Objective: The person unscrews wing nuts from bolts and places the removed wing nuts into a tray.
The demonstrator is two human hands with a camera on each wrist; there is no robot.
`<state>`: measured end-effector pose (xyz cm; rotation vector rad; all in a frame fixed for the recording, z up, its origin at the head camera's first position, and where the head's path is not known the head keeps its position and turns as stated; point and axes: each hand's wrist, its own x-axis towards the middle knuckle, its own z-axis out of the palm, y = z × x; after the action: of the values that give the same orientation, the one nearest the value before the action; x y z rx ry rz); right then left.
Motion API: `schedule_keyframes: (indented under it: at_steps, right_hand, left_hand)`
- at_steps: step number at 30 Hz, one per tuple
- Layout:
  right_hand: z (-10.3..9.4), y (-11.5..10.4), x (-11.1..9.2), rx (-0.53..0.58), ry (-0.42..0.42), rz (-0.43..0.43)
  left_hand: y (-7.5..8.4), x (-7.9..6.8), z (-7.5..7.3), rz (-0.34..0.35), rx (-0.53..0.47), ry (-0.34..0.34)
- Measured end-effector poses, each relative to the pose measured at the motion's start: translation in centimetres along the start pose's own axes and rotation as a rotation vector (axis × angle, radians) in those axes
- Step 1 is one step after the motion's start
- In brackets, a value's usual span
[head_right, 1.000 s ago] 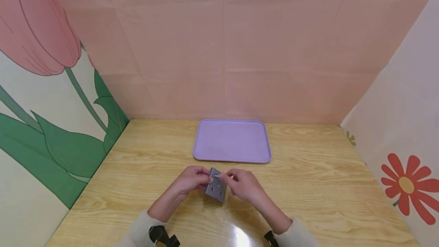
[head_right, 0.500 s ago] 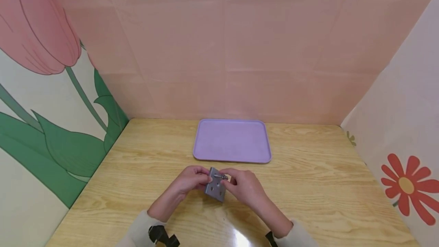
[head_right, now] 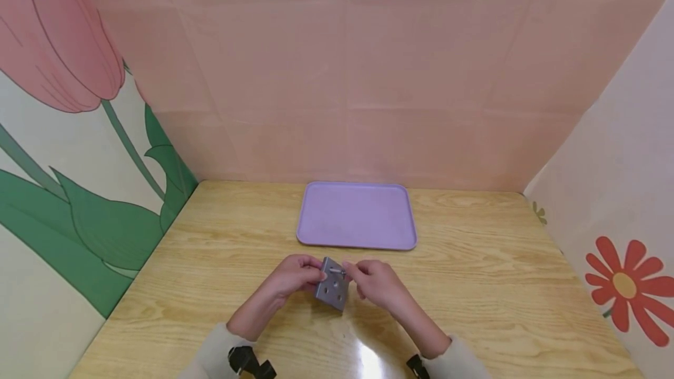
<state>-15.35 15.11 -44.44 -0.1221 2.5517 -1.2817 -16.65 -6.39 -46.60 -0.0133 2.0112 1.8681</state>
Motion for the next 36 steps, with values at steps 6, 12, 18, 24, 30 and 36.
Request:
schedule_keyframes:
  at_steps: [6,12,18,24,30,36]
  right_hand:
    - [0.02,0.00,-0.03,-0.030,0.002,-0.053]
    - [0.07,-0.04,-0.21,-0.141,0.038,-0.205]
    - [0.11,-0.08,-0.54,-0.176,0.072,-0.275]
    - [0.20,-0.37,-0.87,-0.185,0.095,-0.308]
    - [0.08,-0.64,-0.62,-0.142,0.103,-0.262]
    - [-0.19,-0.44,0.01,-0.061,0.061,-0.048]
  left_hand:
    - [-0.02,-0.05,-0.04,-0.007,0.017,0.006]
    - [-0.16,0.03,-0.17,-0.001,0.005,0.012]
    - [-0.15,0.12,-0.24,-0.011,0.010,0.007]
    - [0.03,0.03,-0.34,-0.015,0.018,0.002]
    - [-0.08,0.13,-0.30,-0.003,0.007,0.003]
    - [-0.24,0.42,-0.22,0.006,-0.004,0.003]
